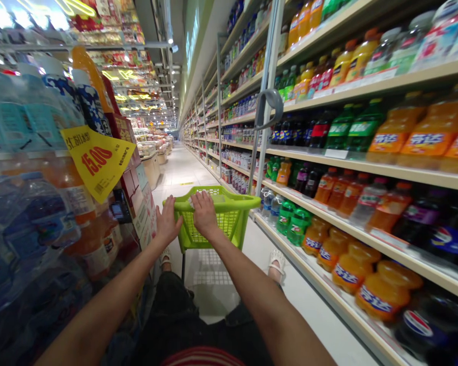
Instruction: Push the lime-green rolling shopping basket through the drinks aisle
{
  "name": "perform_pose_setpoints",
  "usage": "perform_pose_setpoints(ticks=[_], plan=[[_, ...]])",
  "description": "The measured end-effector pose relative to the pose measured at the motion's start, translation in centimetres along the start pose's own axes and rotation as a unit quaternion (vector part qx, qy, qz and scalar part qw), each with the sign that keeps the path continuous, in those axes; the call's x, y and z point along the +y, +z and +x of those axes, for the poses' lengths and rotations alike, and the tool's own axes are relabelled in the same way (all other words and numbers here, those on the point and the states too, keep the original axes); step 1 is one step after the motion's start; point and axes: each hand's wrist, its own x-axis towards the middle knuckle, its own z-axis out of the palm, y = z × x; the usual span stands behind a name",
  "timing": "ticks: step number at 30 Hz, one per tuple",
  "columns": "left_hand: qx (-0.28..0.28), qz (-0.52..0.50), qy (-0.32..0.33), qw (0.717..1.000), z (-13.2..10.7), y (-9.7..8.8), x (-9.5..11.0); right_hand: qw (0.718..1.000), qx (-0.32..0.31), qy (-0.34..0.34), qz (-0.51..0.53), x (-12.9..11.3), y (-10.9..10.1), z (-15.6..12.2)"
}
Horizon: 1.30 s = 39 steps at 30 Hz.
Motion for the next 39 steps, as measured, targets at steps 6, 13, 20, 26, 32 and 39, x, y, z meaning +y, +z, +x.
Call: perform_pose_setpoints(ticks=[6,13,20,26,32,39], plan=[[-0.088,-0.085,0.094,0.988,2.4,-0.9,4.0,0.996,0.002,-0.012,0.086,1.2,-0.3,-0.4],[-0.069,-0.035,0.021,0.997,3.3,0.6,6.3,0.995,-0.036,0.085,-0.039,4.9,-3.3,-1.8],[-0.026,0.018,0.041,0.999,3.6,2.5,6.8,0.973,-0.115,0.165,-0.115,4.7,-4.4,-2.5],[-0.030,0.018,0.034,0.999,3.1,2.1,1.5,0.978,-0.096,0.159,-0.096,4.5,-4.9,-3.0],[0.015,0.023,-0.019,0.999,2.7,1.9,-2.1,0.979,-0.081,0.140,-0.121,4.3,-4.6,-3.7],[-0.004,-0.009,0.036,0.999,2.1,3.1,1.0,0.978,-0.066,0.149,-0.127,4.4,-4.8,-4.2]])
